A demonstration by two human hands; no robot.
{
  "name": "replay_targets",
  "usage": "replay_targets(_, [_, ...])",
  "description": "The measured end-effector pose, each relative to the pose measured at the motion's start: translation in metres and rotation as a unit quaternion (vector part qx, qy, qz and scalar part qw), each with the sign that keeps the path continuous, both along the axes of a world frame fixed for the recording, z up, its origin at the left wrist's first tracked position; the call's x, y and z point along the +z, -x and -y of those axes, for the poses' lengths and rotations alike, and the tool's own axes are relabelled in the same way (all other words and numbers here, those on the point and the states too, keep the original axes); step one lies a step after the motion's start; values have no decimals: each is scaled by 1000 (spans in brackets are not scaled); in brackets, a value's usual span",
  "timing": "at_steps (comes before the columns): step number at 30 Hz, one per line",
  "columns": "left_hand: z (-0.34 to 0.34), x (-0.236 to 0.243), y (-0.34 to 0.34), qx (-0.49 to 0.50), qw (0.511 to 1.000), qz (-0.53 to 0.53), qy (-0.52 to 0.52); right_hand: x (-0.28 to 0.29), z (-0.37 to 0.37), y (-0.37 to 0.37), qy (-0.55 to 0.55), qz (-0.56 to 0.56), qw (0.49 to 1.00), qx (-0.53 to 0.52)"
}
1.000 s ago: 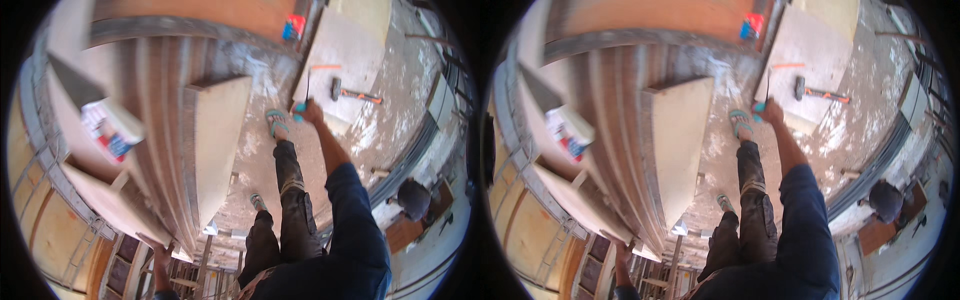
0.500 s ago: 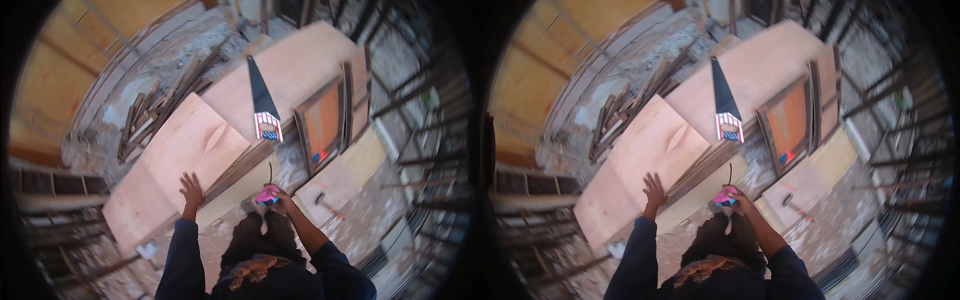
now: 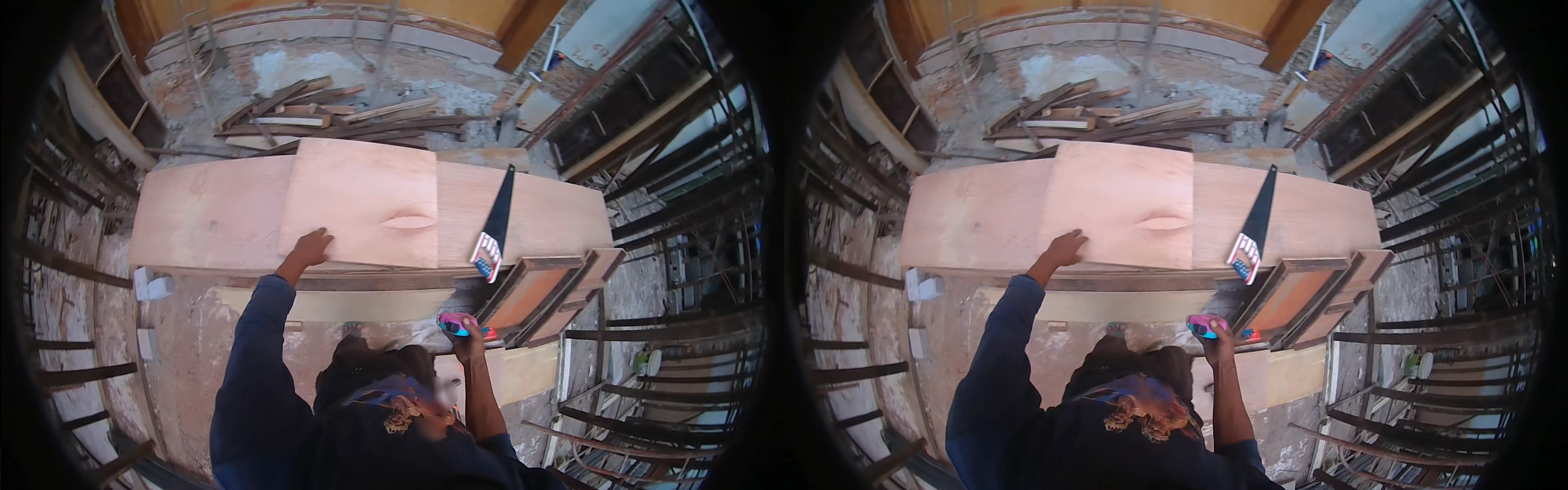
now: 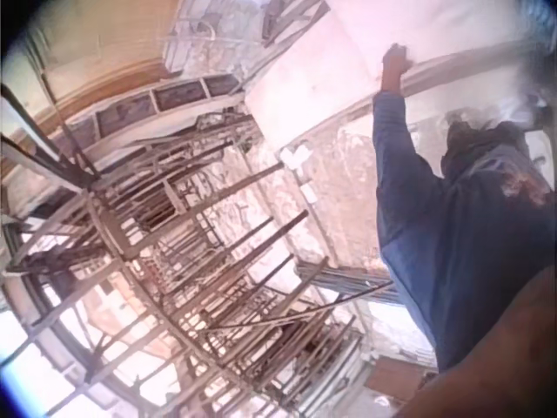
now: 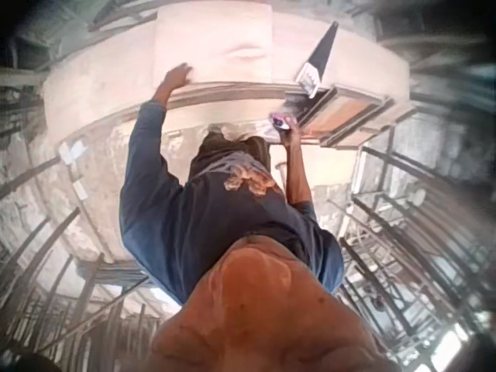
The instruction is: The person saws a piece of plywood on a workbench, moves a large wooden structure, and uses a tape measure and pencil to mark another piece of wood using a saw as a straight edge.
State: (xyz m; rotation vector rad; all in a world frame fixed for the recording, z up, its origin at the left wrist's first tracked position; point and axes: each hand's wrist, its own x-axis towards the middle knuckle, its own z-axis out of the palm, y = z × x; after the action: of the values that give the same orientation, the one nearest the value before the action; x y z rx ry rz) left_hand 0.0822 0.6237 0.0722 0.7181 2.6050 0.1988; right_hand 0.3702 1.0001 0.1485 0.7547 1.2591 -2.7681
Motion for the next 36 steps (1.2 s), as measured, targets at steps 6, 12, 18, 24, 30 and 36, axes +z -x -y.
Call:
replay_targets(6, [-62, 29, -97, 230, 793, 384, -413, -2, 94, 63, -149, 45, 984, 85])
replay_targets(12, [-63, 19, -167, 407, 559, 456, -561, -25, 131, 106, -99, 64, 982, 149])
replay_targets(18, [30, -11, -142, 513, 656, 221, -507, -58, 117, 117, -107, 84, 989, 61])
replay_targets(24, [166, -16, -69, 612, 636, 59, -467, -65, -3, 157, -105, 137, 983, -66])
replay_targets(30, [140, -55, -37, 596, 690, 94, -400, -57, -86, 163, -143, 182, 968, -98])
replay_targets(36, [137, -88, -30, 620, 683, 75, -378, -74, -92, 179, -118, 153, 975, -107])
